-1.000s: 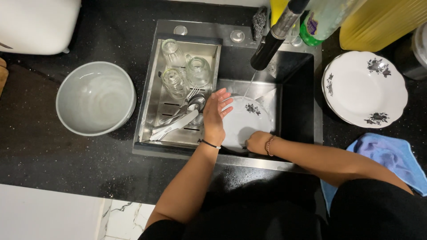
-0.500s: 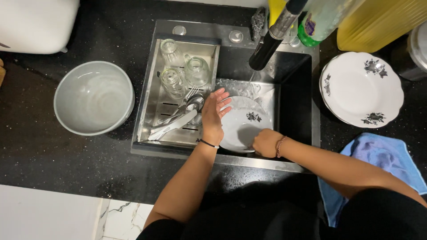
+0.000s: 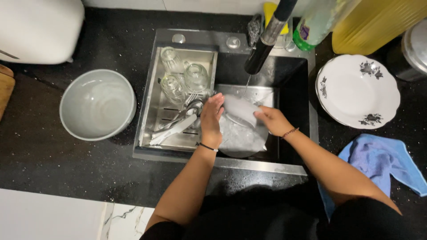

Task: Washing and rinsing dishes and utensils in a kitchen sink.

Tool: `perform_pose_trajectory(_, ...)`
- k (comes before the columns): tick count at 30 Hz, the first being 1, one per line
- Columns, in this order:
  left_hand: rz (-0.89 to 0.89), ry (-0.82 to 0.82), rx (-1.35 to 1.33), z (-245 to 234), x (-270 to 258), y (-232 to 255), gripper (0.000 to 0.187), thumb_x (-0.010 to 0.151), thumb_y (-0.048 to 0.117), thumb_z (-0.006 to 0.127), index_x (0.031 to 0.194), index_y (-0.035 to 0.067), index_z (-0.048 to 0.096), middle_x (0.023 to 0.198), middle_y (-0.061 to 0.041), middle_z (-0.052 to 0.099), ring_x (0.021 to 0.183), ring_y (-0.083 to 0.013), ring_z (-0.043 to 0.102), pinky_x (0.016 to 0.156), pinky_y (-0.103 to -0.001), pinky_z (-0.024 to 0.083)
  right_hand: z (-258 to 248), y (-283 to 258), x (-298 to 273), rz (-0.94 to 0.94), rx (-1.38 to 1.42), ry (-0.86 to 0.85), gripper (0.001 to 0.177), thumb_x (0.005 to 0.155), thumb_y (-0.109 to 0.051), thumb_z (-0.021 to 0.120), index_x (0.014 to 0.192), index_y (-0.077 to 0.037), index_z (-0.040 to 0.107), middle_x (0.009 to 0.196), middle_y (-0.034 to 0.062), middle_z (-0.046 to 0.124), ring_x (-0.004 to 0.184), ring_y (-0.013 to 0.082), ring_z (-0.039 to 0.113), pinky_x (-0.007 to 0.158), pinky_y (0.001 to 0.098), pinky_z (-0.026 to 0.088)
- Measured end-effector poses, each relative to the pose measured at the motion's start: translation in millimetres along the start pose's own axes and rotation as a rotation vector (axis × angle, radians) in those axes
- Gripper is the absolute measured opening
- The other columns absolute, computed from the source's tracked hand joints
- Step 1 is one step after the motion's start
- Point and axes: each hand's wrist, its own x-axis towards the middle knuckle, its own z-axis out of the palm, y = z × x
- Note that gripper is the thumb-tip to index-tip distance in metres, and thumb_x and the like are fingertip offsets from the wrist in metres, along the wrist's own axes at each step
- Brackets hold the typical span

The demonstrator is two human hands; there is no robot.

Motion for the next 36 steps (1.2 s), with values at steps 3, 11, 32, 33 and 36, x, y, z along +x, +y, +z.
perform_pose_trajectory(3, -0.034, -0.024, -0.049, -2, 5, -6, 0.060, 0.103, 0.048, 0.048, 0.140, 0.001, 0.056, 0.148, -0.012, 0.058, 0.144, -0.0223, 0.048, 0.123, -0.039, 0.028, -4, 28, 16, 0.061, 0.466, 0.172, 0.030, 0.103, -0.030, 0.061, 0.117, -0.006, 0.070, 0.098, -0.0009, 0.071, 0.085, 0.0092, 0.063, 0.080, 0.0273, 0.052)
perform_pose_trajectory(11, -0.011, -0.025, 0.007, 2, 5, -6, 0.060, 0.102, 0.043, 0.047, 0.144, 0.001, 0.055, 0.152, -0.010, 0.054, 0.145, -0.0189, 0.043, 0.122, -0.037, 0.023, -36, 11, 7, 0.135, 0.739, 0.299, 0.033, 0.102, -0.028, 0.061, 0.119, 0.000, 0.069, 0.108, 0.0073, 0.074, 0.095, 0.0148, 0.067, 0.089, 0.0301, 0.053)
perform_pose_trajectory(32, -0.118, -0.019, -0.115, 6, -4, 8, 0.061, 0.098, 0.042, 0.060, 0.134, -0.006, 0.058, 0.131, -0.013, 0.065, 0.116, -0.0208, 0.063, 0.101, -0.036, 0.049, -29, -23, 87, -0.129, 0.653, 0.380, 0.028, 0.102, -0.020, 0.066, 0.118, 0.002, 0.069, 0.110, 0.0085, 0.072, 0.097, 0.0173, 0.065, 0.088, 0.0306, 0.052)
perform_pose_trajectory(33, -0.101, 0.018, -0.115, 7, -3, 7, 0.061, 0.097, 0.043, 0.059, 0.136, -0.005, 0.057, 0.134, -0.011, 0.064, 0.118, -0.0200, 0.062, 0.103, -0.036, 0.048, -21, -26, 92, -0.260, 0.541, 0.454, 0.032, 0.102, -0.019, 0.064, 0.126, 0.001, 0.068, 0.118, 0.0093, 0.072, 0.106, 0.0185, 0.064, 0.096, 0.0311, 0.051)
perform_pose_trajectory(36, 0.032, -0.009, -0.105, 2, 1, -7, 0.065, 0.099, 0.044, 0.060, 0.137, -0.009, 0.057, 0.133, -0.015, 0.065, 0.119, -0.0232, 0.061, 0.103, -0.038, 0.048, 9, -82, 53, -0.523, -0.135, 0.617, 0.041, 0.104, -0.013, 0.059, 0.142, 0.003, 0.057, 0.142, 0.0230, 0.060, 0.132, 0.0387, 0.055, 0.112, 0.0449, 0.042)
